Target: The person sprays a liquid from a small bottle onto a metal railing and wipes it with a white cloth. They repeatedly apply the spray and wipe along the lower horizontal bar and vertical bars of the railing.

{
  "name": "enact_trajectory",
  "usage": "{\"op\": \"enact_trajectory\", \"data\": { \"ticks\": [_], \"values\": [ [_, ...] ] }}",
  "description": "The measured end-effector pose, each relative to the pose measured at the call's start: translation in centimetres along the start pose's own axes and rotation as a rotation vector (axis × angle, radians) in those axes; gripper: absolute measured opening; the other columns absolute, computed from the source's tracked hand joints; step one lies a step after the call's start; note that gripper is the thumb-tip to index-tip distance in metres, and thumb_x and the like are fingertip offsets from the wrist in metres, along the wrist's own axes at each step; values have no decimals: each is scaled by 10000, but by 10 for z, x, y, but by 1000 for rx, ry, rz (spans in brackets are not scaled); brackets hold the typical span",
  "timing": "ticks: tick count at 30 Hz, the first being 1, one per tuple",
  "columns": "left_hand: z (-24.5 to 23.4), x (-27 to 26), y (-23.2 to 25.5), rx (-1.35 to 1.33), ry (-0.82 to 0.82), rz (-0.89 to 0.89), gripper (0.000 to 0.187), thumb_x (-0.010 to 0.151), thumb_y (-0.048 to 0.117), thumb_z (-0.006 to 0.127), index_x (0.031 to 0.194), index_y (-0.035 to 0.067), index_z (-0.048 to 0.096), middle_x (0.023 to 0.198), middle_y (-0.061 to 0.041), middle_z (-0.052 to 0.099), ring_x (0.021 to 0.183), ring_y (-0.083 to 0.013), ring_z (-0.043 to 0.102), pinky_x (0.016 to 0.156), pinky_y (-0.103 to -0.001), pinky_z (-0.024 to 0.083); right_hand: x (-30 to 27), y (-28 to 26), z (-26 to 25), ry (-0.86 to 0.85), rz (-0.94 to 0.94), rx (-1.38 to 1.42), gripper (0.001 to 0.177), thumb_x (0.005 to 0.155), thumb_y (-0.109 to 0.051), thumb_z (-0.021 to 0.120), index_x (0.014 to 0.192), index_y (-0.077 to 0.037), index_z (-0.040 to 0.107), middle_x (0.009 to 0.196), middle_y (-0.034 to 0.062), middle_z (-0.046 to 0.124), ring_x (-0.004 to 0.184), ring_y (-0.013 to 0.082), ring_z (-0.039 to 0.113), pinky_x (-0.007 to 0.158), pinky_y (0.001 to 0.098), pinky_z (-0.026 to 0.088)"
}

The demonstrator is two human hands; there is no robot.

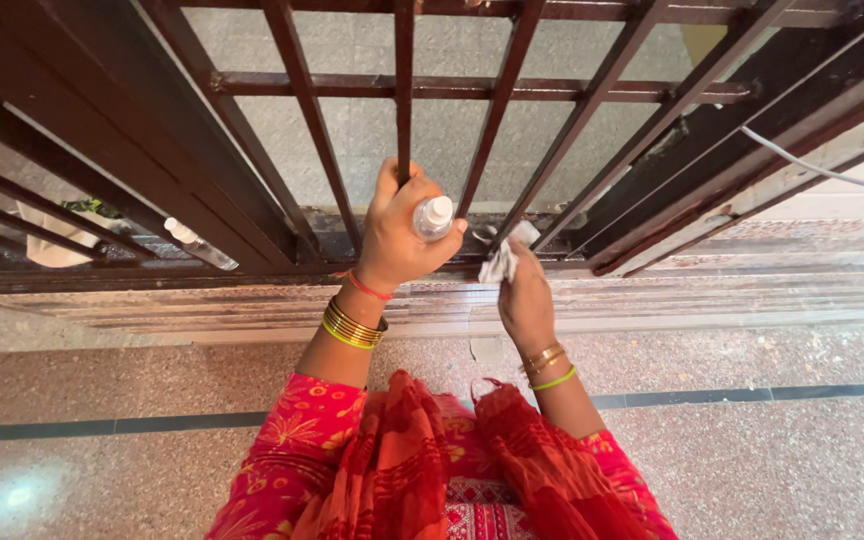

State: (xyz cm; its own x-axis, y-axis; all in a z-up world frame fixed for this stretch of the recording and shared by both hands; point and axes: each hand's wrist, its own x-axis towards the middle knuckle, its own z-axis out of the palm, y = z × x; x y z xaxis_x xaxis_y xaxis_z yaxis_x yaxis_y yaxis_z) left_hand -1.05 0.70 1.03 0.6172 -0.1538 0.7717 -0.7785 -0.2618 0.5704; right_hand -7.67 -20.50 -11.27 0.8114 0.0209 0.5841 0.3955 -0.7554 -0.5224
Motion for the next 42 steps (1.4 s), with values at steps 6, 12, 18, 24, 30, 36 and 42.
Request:
{"op": "enact_trajectory", "data": {
  "ticks": [6, 12, 18, 24, 30, 36, 42],
  "values": [
    [2, -3, -4, 0, -19, -43, 365, 762, 91, 849, 1015, 69, 587, 1057, -139, 502, 1006, -308, 542, 878, -411, 512, -50, 15, -6, -12, 498, 48, 443, 916, 25, 611, 1341, 16, 486, 1084, 224, 666, 987, 414, 678, 820, 474, 541],
    [4, -4, -3, 12, 4, -24, 404, 763, 101, 850, 1057, 68, 576, 1115, -162, 489, 1065, -326, 555, 900, -417, 516, -28, 25, -60, 143, 439, -35, 417, 850, 42, 669, 1245, -8, 547, 1149, 182, 670, 1012, 309, 673, 830, 406, 562],
    [4, -4, -7, -30, -27, -46, 382, 785, 99, 840, 1057, 75, 572, 1102, -144, 459, 974, -261, 554, 841, -386, 517, -15, 25, -78, 437, 193, -162, 260, 907, 35, 778, 1127, -42, 663, 1262, 132, 653, 1149, 289, 637, 951, 388, 559],
    [4, -3, -11, -30, -33, 14, 361, 788, 77, 835, 1029, 57, 567, 1055, -108, 495, 996, -283, 531, 867, -405, 497, -40, 77, 8, 422, 268, -72, 299, 857, 20, 803, 1113, -101, 708, 1273, 148, 502, 1199, 288, 532, 900, 306, 597],
    [2, -1, -12, -30, -37, 26, 324, 766, 98, 837, 944, 75, 567, 1008, -111, 487, 972, -276, 525, 863, -409, 497, -67, 71, 45, 235, 200, -266, 498, 850, -6, 739, 1319, 10, 572, 1408, 230, 489, 1330, 431, 487, 1134, 511, 421],
    [4, -1, -16, -11, -11, 14, 330, 766, 120, 842, 952, 70, 574, 1017, -128, 491, 947, -271, 540, 815, -397, 497, -37, 26, 19, -45, 67, -510, 732, 809, -360, 765, 1353, 73, 534, 1358, 271, 472, 1322, 492, 419, 1100, 534, 422],
    [2, -3, -15, -11, -17, 20, 339, 781, 144, 846, 979, 64, 582, 1031, -133, 496, 962, -280, 551, 818, -414, 518, -1, 16, 4, -362, 356, -546, 695, 796, -445, 782, 1285, 2, 571, 1303, 205, 519, 1264, 397, 480, 953, 490, 521]
  ]
}}
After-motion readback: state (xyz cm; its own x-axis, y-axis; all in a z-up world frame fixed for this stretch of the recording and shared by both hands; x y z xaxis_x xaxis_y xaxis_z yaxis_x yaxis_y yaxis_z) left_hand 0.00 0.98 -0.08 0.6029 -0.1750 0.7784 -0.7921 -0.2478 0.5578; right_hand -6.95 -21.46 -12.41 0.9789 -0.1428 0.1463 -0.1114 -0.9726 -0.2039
